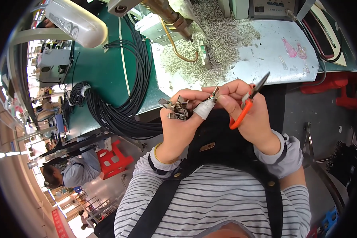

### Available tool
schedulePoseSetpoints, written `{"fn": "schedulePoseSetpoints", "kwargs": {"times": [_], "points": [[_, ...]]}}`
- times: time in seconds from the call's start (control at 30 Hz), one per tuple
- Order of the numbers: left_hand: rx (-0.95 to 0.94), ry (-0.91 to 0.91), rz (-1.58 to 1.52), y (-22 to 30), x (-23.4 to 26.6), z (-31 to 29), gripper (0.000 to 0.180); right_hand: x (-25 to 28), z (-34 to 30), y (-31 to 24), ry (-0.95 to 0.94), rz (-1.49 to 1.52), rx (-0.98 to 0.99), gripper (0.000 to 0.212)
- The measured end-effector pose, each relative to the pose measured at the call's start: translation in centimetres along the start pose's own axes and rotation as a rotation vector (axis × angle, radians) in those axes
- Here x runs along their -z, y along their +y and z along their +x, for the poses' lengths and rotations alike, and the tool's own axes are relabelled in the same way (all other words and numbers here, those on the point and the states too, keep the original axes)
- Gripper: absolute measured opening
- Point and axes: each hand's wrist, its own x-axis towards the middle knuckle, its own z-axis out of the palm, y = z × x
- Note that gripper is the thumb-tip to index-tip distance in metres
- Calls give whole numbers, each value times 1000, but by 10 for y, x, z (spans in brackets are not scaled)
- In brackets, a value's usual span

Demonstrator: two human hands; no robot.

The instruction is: The person gathers a bundle of cables and uses shears to trim the ends of the wires. They then pick up individual cables one at a time, using the shears to strip the insulation and pressing the wire ends into a machine.

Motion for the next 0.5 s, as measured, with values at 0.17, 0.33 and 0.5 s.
{"fn": "schedulePoseSetpoints", "kwargs": {"times": [0.17, 0.33, 0.5], "points": [[157, 19, -77, 4, 10, -2, 16, 12, -6, -14, -224, -643, -128, 18], [147, 8, -85, 5, 8, -1, 17, 8, -11, -3, -244, -1090, 2, 28], [234, -5, 56, 6, 12, 19, 13, 8, -9, -8, -381, -301, -791, 28]]}}
